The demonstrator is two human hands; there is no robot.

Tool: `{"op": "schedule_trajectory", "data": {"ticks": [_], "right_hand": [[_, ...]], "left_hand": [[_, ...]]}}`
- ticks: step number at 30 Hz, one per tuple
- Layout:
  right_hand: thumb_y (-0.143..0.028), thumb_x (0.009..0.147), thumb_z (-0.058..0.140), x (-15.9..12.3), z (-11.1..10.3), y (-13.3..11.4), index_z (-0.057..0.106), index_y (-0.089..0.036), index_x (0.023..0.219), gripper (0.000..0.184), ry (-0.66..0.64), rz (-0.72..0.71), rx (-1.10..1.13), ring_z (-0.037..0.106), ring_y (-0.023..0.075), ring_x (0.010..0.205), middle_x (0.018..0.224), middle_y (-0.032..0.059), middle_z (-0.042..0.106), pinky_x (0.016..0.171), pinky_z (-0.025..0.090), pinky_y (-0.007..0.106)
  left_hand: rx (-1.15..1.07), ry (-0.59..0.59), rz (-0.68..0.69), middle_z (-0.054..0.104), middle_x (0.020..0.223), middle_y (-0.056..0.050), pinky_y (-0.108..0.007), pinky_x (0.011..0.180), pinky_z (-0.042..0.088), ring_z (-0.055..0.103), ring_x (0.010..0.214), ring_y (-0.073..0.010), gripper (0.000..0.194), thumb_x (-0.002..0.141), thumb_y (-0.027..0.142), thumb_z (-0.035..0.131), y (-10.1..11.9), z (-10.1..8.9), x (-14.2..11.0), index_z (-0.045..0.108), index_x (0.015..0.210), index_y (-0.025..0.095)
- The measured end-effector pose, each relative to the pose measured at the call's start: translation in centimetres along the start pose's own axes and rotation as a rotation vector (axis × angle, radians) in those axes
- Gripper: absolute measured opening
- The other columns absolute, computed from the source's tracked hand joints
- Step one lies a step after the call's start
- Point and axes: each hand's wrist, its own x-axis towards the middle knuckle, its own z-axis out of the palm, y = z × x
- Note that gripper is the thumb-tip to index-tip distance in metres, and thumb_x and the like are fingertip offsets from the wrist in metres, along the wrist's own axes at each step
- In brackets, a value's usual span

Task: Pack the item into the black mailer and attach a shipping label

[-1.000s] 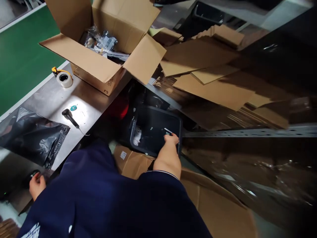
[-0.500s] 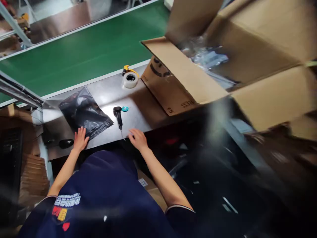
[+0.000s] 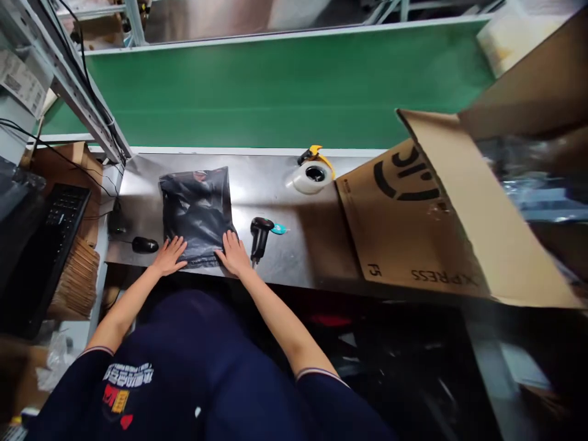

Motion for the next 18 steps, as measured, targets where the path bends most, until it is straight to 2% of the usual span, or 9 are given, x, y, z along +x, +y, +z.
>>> {"op": "schedule_trajectory", "data": {"ticks": [2,5,7,9,11,14,16,18], "right_hand": [[-0.056,0.11,0.039,-3.4,1.8,0.9,0.022,-0.006,0.175,0.084,0.004,-0.046,0.011,0.016,0.0373,0.173,0.183,0.0227,0.013,0.139,0.026,0.06],[-0.067,0.102,0.055,-6.9,3.1,3.2,0.018,-0.006,0.176,0.102,0.068,-0.235,-0.028,0.017,0.0414,0.172,0.182,0.0261,0.013,0.137,0.027,0.065],[-0.064,0.09,0.073,-7.7,3.2,4.9,0.017,-0.003,0.175,0.119,0.084,-0.348,-0.086,0.017,0.0445,0.171,0.181,0.0287,0.013,0.138,0.024,0.067],[-0.045,0.08,0.084,-7.7,3.1,6.4,0.019,-0.002,0.174,0.123,0.059,-0.405,-0.153,0.019,0.0446,0.171,0.181,0.0278,0.017,0.139,0.02,0.066],[-0.021,0.08,0.075,-7.3,3.2,7.4,0.023,-0.006,0.175,0.11,0.05,-0.414,-0.188,0.024,0.0394,0.17,0.181,0.0223,0.022,0.141,0.019,0.064],[-0.004,0.09,0.048,-7.2,4.0,8.0,0.031,-0.016,0.174,0.087,0.092,-0.367,-0.175,0.032,0.0281,0.168,0.179,0.013,0.031,0.14,0.026,0.057],[-0.001,0.097,0.034,-7.4,4.5,8.0,0.035,-0.022,0.173,0.08,0.119,-0.328,-0.148,0.038,0.0242,0.166,0.177,0.0094,0.037,0.139,0.03,0.055],[0.0,0.098,0.029,-7.5,4.7,7.8,0.035,-0.026,0.173,0.079,0.124,-0.315,-0.124,0.041,0.023,0.164,0.175,0.0069,0.04,0.139,0.03,0.056]], "left_hand": [[-0.011,-0.014,0.084,0.021,0.182,-0.019,-0.061,0.139,0.01,0.015,0.172,-0.0366,0.09,0.106,0.057,0.06,-0.4,0.6,-2.5,0.027,0.177,0.013],[0.009,-0.034,0.137,0.018,0.181,-0.025,-0.059,0.139,0.007,0.012,0.172,-0.0395,0.112,0.093,0.06,0.076,-1.0,0.9,-5.2,0.022,0.177,0.007],[0.054,-0.057,0.123,0.013,0.181,-0.027,-0.058,0.139,0.009,0.01,0.172,-0.0394,0.115,0.087,0.044,0.082,-1.6,1.0,-5.8,0.021,0.176,0.004],[0.103,-0.074,0.105,0.017,0.181,-0.024,-0.055,0.14,0.013,0.011,0.172,-0.0353,0.101,0.088,0.02,0.072,-2.3,1.1,-5.8,0.024,0.175,0.005],[0.125,-0.073,0.102,0.028,0.179,-0.02,-0.051,0.139,0.02,0.019,0.171,-0.0295,0.086,0.09,0.003,0.053,-3.2,1.3,-5.8,0.033,0.173,0.009],[0.115,-0.073,0.182,0.041,0.175,-0.012,-0.047,0.136,0.03,0.033,0.166,-0.0243,0.075,0.098,-0.002,0.034,-4.6,1.6,-6.5,0.046,0.17,0.018],[0.114,-0.08,0.241,0.045,0.173,-0.009,-0.044,0.134,0.034,0.039,0.164,-0.0225,0.072,0.103,-0.001,0.031,-5.4,1.4,-7.0,0.049,0.168,0.023],[0.128,-0.08,0.238,0.045,0.173,-0.01,-0.044,0.135,0.033,0.038,0.164,-0.0231,0.074,0.1,-0.002,0.035,-5.7,0.9,-7.0,0.048,0.169,0.022]]}}
